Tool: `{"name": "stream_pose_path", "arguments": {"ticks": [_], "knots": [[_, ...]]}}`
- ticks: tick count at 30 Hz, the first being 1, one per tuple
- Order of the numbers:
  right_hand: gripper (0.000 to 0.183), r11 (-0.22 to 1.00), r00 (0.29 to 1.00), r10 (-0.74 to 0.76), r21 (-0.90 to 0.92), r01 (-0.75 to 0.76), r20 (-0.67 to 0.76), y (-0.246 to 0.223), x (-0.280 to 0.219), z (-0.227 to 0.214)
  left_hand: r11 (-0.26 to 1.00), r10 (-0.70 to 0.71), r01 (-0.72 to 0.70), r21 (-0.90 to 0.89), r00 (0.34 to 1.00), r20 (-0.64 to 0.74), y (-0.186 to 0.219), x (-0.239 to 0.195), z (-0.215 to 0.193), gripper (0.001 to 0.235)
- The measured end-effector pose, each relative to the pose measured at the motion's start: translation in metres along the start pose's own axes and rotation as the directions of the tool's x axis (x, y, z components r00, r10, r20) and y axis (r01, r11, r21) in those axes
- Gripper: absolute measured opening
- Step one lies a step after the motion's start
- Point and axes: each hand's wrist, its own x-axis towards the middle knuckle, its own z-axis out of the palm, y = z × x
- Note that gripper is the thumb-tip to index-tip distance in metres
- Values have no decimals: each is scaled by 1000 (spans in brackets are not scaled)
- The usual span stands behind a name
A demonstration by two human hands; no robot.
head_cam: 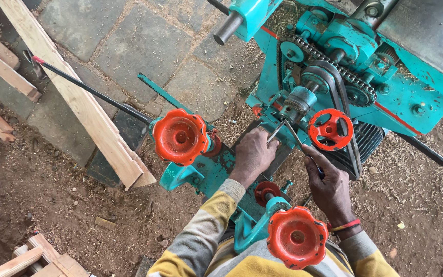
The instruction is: The person uses a screwdriver to adjust a component on a teal industrial machine with red handwheels. The hands repeatedly insert the tool into a slot and turn it while the machine remains stationary.
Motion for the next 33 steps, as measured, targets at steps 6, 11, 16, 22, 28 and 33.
{"name": "stream_pose_path", "arguments": {"ticks": [6,11,16,22,28,33], "knots": [[33,994,994,-103,32,104,-33,1,0,1,1000,-18,18,25,1000,-2,-3,0,-3,35],[35,1000,1000,-16,4,16,-5,-3,0,3,997,-42,41,58,999,16,-4,1,-5,39],[34,997,997,-72,21,72,-16,-5,1,2,998,-33,33,53,999,-3,0,0,-5,38],[35,1000,1000,-6,6,6,4,-4,0,1,999,-17,17,44,1000,-11,-2,-1,-5,36],[34,1000,1000,-25,-11,25,-2,-1,0,1,1000,-11,11,20,1000,-14,-1,-1,-6,33],[35,1000,1000,-23,12,23,-12,1,1,2,989,101,-116,-89,983,-153,3,-14,-20,29]]}}
